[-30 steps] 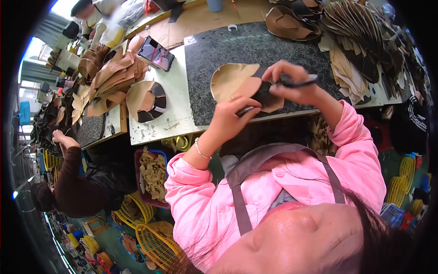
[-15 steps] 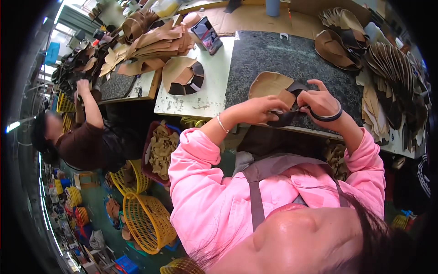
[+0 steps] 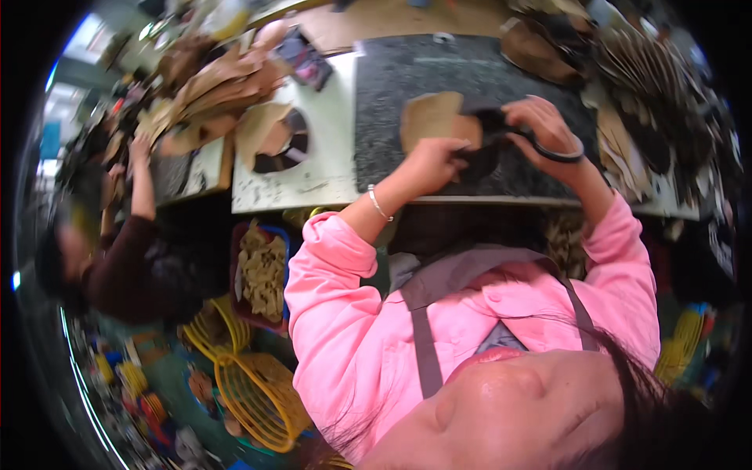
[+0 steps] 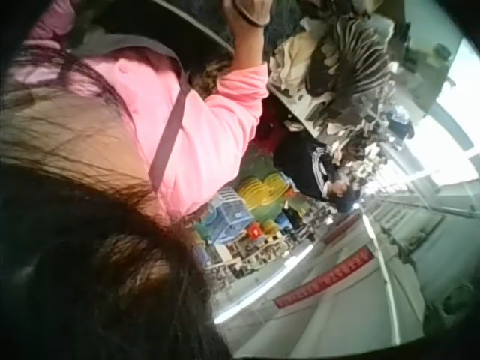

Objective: Trimming excess material from leather shoe components using a pair of scissors.

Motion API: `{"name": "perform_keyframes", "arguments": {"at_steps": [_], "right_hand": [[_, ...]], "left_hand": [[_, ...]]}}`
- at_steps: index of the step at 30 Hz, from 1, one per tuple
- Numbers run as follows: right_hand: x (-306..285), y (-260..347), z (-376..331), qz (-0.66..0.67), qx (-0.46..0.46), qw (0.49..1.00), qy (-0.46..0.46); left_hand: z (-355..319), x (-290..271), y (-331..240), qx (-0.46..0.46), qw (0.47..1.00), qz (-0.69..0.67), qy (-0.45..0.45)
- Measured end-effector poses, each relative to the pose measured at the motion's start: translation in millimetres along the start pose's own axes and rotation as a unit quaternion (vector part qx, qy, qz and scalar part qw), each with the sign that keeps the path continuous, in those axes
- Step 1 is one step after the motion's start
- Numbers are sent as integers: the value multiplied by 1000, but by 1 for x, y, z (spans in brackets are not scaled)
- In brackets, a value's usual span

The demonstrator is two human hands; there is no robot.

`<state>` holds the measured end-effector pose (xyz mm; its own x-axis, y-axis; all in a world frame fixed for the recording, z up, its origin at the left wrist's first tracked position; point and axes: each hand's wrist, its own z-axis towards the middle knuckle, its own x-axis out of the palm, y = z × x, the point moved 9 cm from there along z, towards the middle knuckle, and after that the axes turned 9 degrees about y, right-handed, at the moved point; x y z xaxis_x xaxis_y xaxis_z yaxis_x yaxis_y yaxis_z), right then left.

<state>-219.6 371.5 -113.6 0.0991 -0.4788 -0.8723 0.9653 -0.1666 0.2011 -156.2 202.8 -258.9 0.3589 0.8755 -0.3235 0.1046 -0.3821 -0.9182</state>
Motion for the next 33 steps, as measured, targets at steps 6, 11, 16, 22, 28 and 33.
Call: {"name": "perform_keyframes", "arguments": {"at_steps": [6,11,16,22,28,33], "right_hand": [[17,27,-8,38,44,998,6],[54,49,9,22,53,998,18],[89,25,9,-90,128,984,83],[73,23,5,-110,135,983,59],[16,-19,-31,36,180,982,-29],[22,-36,-39,-16,136,988,-64]], "left_hand": [[9,-16,-7,141,984,-106,-27],[8,-9,13,-40,942,-334,10],[9,-9,23,-39,946,-321,5],[10,-14,-4,7,994,-58,-88],[10,-18,-3,8,993,7,-120],[12,-14,-4,32,992,-41,-114]]}}
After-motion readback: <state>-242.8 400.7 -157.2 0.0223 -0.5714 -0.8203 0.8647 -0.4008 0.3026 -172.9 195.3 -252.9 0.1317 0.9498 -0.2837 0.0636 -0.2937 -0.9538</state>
